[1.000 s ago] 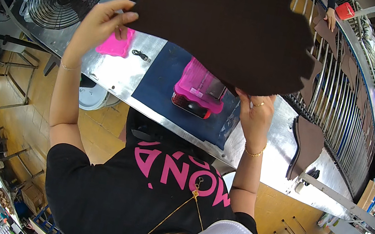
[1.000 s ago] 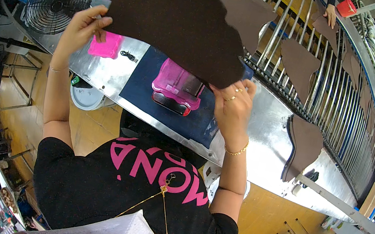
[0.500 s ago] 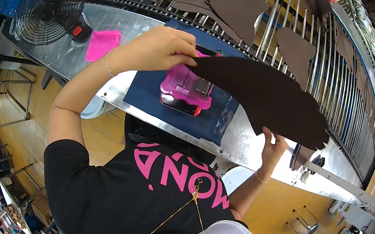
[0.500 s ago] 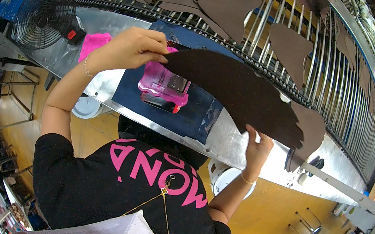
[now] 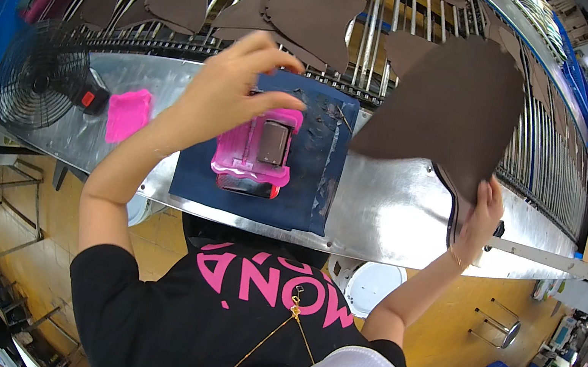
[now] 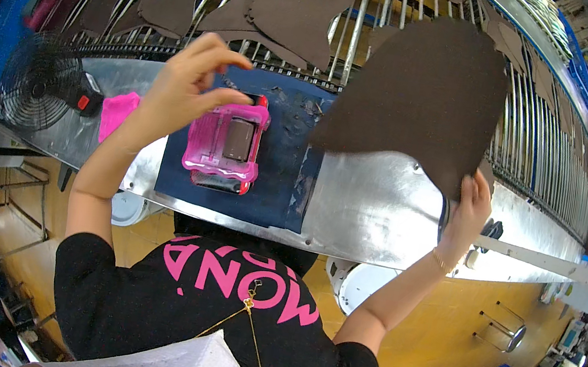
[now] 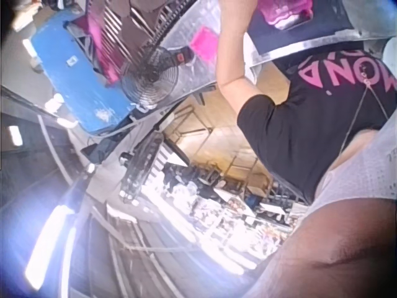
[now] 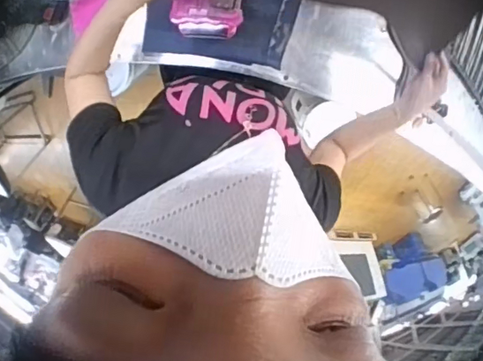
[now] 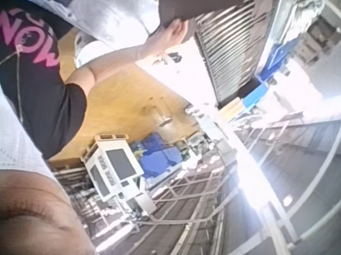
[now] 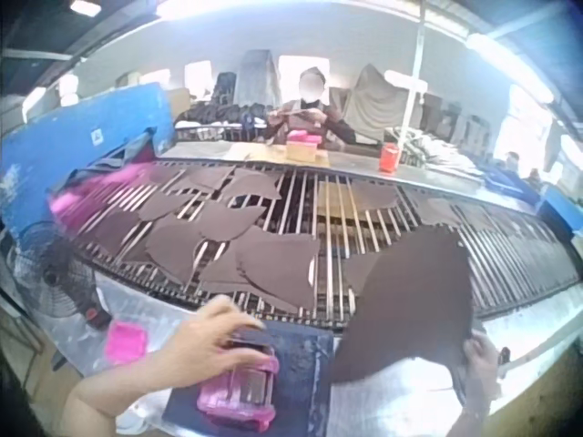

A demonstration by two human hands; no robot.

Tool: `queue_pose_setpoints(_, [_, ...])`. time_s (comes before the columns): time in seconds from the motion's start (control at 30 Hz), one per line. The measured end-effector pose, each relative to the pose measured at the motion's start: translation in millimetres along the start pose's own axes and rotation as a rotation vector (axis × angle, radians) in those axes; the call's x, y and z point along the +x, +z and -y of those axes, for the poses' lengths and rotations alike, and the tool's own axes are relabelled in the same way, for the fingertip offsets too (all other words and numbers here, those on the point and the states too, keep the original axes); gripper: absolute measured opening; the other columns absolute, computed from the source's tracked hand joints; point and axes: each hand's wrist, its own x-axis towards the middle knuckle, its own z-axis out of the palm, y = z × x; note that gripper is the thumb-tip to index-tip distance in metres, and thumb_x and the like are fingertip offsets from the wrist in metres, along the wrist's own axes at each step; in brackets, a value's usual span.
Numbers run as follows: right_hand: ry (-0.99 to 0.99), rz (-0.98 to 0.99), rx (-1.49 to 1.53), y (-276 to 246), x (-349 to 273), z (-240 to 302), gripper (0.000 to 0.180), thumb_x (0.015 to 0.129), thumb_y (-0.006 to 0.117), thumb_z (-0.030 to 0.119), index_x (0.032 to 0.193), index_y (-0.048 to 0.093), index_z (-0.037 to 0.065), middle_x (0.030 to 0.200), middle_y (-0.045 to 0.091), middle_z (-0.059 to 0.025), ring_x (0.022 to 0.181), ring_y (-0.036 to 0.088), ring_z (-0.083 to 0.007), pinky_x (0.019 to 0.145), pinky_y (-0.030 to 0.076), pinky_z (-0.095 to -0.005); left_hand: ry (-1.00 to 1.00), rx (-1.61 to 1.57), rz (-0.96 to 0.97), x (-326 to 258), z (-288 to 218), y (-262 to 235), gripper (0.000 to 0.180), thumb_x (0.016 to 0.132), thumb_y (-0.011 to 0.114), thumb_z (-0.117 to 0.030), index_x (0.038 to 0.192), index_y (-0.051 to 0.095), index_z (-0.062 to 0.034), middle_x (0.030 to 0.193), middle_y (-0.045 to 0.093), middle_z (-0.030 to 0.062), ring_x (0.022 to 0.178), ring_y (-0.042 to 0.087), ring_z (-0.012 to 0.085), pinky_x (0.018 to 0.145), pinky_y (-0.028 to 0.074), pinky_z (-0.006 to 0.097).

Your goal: The person repeatedly picks up brown, cut material pieces from a stack on a table and places them onto a metal roller conveyor. The person handles the pieces one at a time, moving them from the table to the conveyor.

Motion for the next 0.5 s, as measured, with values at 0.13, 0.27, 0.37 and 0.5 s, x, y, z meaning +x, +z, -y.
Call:
queue_pose_setpoints(0.13, [-0.031,0.120,-0.106,15,85,-58,0.036,0.088,0.063,0.011,0.116,0.056,-0.010,0.105,0.064,-0.0138,0.094,0.058,-0.0135,0.084,0.044,-0.0236,-0.135,-0.023,-0.103,-21,17,-26,0.033,0.073,0.077,-0.015,0.101,0.064,-0.0058,0.082,0.044,0.0001,0.053,0.036,0.0049,0.048,0.031,0.020])
queue_pose_setpoints(0.27, [-0.004,0.162,-0.263,41,157,-134,0.034,0.083,0.066,0.011,0.113,0.062,-0.004,0.097,0.067,-0.0096,0.085,0.060,-0.0119,0.076,0.046,-0.0241,-0.237,-0.064,-0.205,-42,40,-41,0.031,0.076,0.074,-0.009,0.104,0.062,-0.0057,0.083,0.041,-0.0016,0.052,0.031,0.0016,0.047,0.026,0.018])
queue_pose_setpoints(0.37, [0.174,0.160,-0.190,61,176,-159,0.032,0.084,0.065,0.010,0.112,0.062,-0.003,0.087,0.068,-0.0090,0.078,0.061,-0.0105,0.070,0.048,-0.0238,-0.313,-0.102,-0.245,-56,53,-45,0.031,0.078,0.072,-0.006,0.107,0.061,-0.0053,0.084,0.040,-0.0019,0.053,0.031,0.0011,0.046,0.025,0.018])
queue_pose_setpoints(0.5, [0.030,0.188,-0.503,66,191,-177,0.030,0.080,0.069,0.020,0.106,0.067,0.003,0.086,0.069,-0.0122,0.078,0.066,-0.0191,0.071,0.050,-0.0337,-0.375,-0.131,-0.270,-69,63,-52,0.030,0.081,0.069,-0.006,0.109,0.060,-0.0049,0.085,0.040,-0.0027,0.053,0.032,-0.0003,0.046,0.024,0.016])
